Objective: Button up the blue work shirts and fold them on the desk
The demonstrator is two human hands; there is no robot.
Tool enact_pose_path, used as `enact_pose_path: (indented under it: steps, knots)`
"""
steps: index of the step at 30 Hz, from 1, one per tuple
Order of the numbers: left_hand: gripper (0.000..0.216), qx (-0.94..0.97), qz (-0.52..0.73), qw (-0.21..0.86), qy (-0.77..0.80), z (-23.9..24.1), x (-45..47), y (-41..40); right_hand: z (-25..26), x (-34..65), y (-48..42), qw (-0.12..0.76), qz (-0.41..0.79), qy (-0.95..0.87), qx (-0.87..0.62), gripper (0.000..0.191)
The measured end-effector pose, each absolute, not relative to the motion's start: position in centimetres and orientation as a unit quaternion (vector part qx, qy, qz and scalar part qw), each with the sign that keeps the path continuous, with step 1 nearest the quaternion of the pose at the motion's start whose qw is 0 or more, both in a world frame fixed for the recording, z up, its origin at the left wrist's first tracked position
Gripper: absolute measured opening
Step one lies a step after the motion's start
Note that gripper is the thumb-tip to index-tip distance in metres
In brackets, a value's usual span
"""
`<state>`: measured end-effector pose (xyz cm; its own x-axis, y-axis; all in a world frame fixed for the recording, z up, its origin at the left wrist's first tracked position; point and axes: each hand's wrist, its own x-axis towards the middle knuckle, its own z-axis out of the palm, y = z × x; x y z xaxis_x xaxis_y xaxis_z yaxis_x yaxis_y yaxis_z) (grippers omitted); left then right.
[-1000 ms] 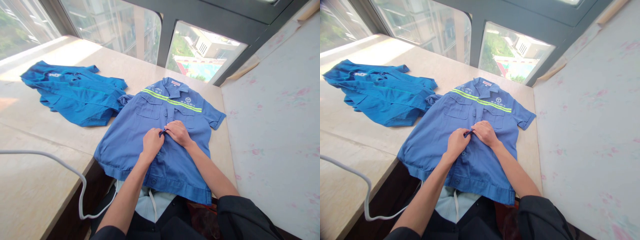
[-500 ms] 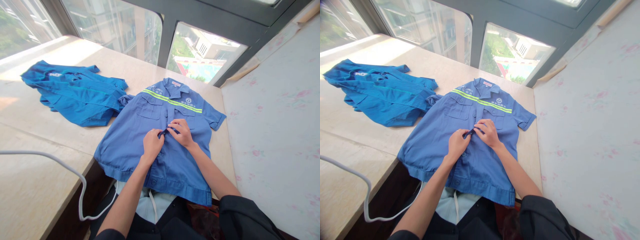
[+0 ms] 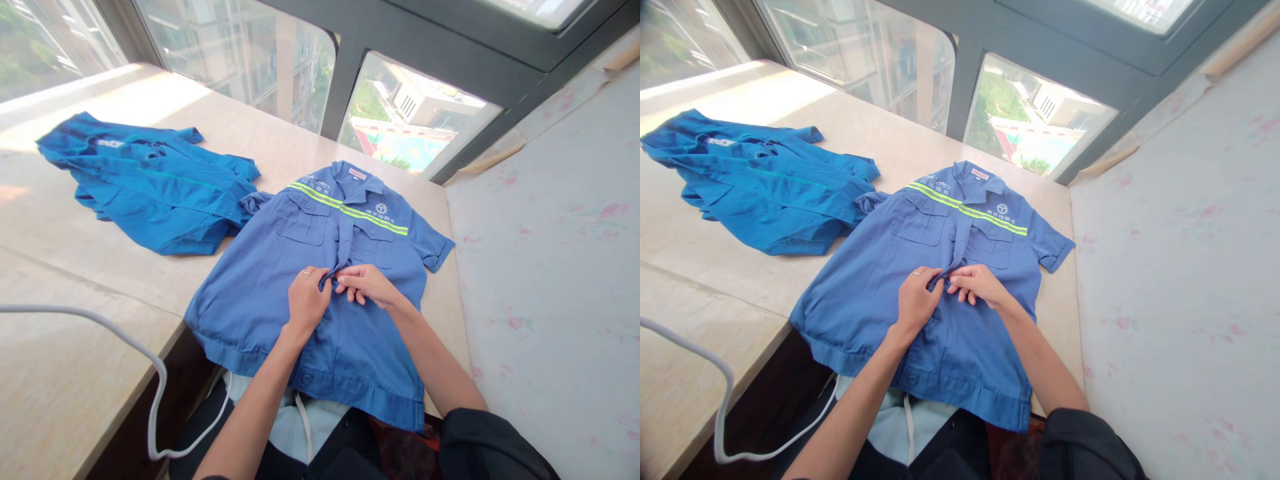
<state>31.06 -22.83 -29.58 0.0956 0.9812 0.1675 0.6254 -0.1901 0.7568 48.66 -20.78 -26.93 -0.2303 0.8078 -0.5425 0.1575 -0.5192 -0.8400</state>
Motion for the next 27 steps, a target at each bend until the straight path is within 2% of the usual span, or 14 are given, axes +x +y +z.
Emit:
enact_pose_path:
  steps: [5, 14, 24, 27]
  knots:
    - [0.023, 0.693, 0.349, 0.265, 0.573, -29.7, 31.0, -22.9, -27.5, 47.9, -20.8, 0.277, 0.662, -0.387, -0.578, 0.023]
    - [0.022, 0.681, 0.404, 0.278, 0.544, -30.2, 30.8, -22.8, -26.9, 47.0, -20.7, 0.269, 0.641, -0.414, -0.588, 0.025]
    - [0.021, 0.684, 0.407, 0.303, 0.525, -29.7, 30.6, -23.0, -27.2, 47.2, -20.7, 0.26, 0.649, -0.423, -0.576, 0.023]
    - [0.031, 0.658, 0.421, 0.309, 0.543, -29.5, 30.6, -23.0, -27.3, 47.1, -20.8, 0.258, 0.648, -0.426, -0.575, 0.021]
